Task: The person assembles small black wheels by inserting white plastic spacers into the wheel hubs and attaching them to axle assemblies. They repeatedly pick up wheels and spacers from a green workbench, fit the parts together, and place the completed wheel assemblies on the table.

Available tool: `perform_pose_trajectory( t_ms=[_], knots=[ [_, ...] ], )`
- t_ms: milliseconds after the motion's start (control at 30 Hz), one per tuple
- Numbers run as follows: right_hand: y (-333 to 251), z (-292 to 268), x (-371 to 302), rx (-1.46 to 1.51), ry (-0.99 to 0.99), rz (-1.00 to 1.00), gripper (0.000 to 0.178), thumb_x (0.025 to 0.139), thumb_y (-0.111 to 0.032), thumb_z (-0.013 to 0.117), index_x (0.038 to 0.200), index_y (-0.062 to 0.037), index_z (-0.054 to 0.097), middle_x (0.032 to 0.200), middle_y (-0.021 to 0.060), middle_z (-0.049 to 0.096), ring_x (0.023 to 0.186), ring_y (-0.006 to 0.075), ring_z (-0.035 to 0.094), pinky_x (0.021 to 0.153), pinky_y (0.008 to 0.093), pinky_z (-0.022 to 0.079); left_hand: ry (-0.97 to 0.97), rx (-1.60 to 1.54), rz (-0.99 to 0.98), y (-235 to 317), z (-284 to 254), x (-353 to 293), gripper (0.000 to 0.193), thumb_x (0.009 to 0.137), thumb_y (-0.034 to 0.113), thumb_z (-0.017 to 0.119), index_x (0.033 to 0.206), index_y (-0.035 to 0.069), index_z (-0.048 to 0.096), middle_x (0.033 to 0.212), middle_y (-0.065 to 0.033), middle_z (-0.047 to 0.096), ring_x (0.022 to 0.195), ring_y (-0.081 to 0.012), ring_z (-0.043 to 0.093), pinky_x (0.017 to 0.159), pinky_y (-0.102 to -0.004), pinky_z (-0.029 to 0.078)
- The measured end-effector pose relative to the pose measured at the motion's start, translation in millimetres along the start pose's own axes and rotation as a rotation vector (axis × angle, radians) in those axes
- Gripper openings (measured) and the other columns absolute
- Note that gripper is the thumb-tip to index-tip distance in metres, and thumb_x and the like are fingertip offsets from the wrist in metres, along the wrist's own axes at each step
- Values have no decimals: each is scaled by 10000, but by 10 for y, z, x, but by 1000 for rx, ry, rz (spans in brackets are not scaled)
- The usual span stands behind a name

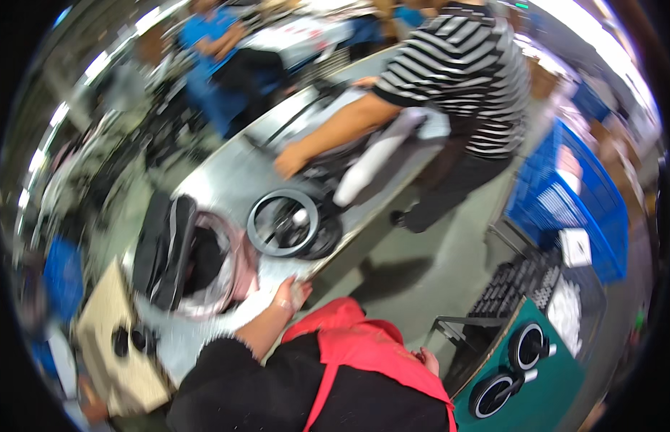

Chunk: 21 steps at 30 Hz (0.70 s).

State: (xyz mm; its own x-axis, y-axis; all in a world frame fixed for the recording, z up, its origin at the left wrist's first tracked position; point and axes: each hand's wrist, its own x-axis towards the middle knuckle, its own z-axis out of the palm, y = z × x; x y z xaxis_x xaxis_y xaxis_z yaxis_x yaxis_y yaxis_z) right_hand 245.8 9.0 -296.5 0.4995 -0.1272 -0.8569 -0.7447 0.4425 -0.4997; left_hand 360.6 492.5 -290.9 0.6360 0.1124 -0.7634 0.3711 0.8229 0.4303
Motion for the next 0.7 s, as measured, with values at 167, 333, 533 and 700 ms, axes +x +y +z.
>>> perform_pose_trajectory(
  t_ms=[167, 333, 533, 700],
  knots=[
    [-68, -69, 236, -97, -101, 5, 353, 945, -266, 569, 1250, -93, 525, 1064, 122, 640, 877, 234, 622, 757, 353, 513, 59, 11, 9, 48, 80, -505, 456, 941, 389, 532, 1163, -10, 527, 1045, -177, 684, 817, -296, 675, 635, -344, 556],
    [-200, -74, 571, -139, -159, 125, 321, 948, -250, 566, 1225, -93, 528, 1011, 87, 659, 802, 211, 642, 717, 333, 510, 85, -111, 106, -86, -322, -831, 442, 938, 399, 536, 1118, -4, 551, 1043, -173, 686, 848, -304, 680, 669, -358, 563],
    [-844, 559, 425, -385, -214, 57, 327, 953, -240, 536, 1236, -77, 514, 1005, 75, 678, 812, 184, 660, 700, 333, 517, 101, -194, 179, -166, -148, -1006, 554, 886, 498, 613, 1135, 8, 540, 1157, -192, 632, 979, -322, 651, 758, -374, 555],
    [-1076, 893, 476, -420, -239, 21, 336, 954, -240, 543, 1239, -66, 512, 1007, 84, 683, 810, 190, 662, 712, 338, 521, 116, -205, 238, 37, 161, -790, 686, 779, 587, 723, 1139, 44, 508, 1124, -133, 629, 993, -286, 629, 801, -345, 521]
  ],
)
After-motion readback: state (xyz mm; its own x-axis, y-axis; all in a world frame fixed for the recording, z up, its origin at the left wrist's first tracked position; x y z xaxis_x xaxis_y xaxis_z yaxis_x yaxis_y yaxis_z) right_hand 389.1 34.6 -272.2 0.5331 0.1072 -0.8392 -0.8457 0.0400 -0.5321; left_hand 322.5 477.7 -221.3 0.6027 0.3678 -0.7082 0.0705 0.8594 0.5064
